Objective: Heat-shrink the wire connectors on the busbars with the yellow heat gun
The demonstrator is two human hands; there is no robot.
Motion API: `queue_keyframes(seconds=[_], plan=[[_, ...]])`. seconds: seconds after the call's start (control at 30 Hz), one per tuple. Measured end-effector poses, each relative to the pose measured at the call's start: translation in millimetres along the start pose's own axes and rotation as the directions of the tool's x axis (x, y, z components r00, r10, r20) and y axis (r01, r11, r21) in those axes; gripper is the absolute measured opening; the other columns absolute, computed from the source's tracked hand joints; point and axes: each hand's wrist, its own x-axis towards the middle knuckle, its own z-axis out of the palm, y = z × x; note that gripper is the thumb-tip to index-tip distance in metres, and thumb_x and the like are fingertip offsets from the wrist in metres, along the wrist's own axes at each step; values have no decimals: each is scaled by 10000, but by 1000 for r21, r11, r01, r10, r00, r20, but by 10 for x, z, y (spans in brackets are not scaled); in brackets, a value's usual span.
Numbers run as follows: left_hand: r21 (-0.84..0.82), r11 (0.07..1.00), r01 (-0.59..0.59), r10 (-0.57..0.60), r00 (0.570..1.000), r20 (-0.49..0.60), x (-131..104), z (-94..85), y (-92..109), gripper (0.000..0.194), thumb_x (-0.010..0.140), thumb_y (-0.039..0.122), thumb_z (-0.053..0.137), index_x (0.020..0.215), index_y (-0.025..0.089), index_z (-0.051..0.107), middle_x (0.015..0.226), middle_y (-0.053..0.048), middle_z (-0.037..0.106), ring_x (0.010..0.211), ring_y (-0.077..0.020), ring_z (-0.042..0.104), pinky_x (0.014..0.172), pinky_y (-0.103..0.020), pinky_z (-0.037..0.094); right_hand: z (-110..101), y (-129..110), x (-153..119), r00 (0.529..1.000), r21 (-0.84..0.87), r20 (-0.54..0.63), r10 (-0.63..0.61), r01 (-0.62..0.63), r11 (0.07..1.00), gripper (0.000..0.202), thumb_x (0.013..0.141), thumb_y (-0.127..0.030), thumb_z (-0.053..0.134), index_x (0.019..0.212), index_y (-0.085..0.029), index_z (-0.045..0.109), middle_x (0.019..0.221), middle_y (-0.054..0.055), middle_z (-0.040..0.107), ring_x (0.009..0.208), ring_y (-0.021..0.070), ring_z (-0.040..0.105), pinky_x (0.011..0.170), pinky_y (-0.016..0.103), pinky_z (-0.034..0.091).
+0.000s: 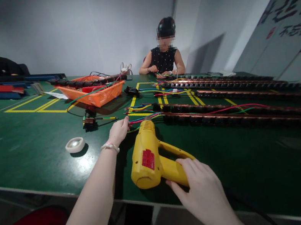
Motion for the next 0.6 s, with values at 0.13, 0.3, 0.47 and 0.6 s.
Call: queue_keyframes(seconds=[0.13, 0.3, 0.47, 0.6], plan=[[33, 999, -2, 3, 1000, -19, 25, 2, -22, 632, 887, 555, 213, 787, 150, 687, 817, -116, 712, 802, -241, 639, 699, -296, 431, 59, -146, -1, 999, 60, 34, -32, 29, 998, 366, 770, -374, 651, 1033, -139, 555, 911, 79, 627, 844, 251, 557, 762, 409, 431], [3, 999, -45, 45, 999, -15, 39, -25, -42, 637, 884, 518, 198, 825, 141, 708, 905, -122, 720, 898, -242, 640, 789, -297, 442, 93, -230, 22, 994, 105, 75, -85, 77, 991, 422, 776, -406, 660, 1078, -131, 557, 938, 76, 627, 868, 254, 550, 783, 416, 424], [27, 997, -73, 74, 997, -21, 40, -19, -83, 644, 880, 522, 182, 799, 150, 701, 870, -119, 716, 860, -241, 638, 765, -301, 439, 88, -186, 46, 993, 130, 82, -86, 75, 989, 431, 762, -423, 676, 1072, -148, 560, 939, 67, 630, 857, 248, 550, 776, 408, 428], [45, 995, -88, 90, 995, -33, 30, -3, -91, 614, 882, 532, 204, 792, 159, 683, 866, -111, 712, 841, -234, 629, 723, -288, 427, 48, -103, 93, 992, 166, 100, -71, 54, 985, 418, 735, -407, 708, 1040, -159, 565, 949, 59, 634, 889, 242, 564, 822, 405, 429]])
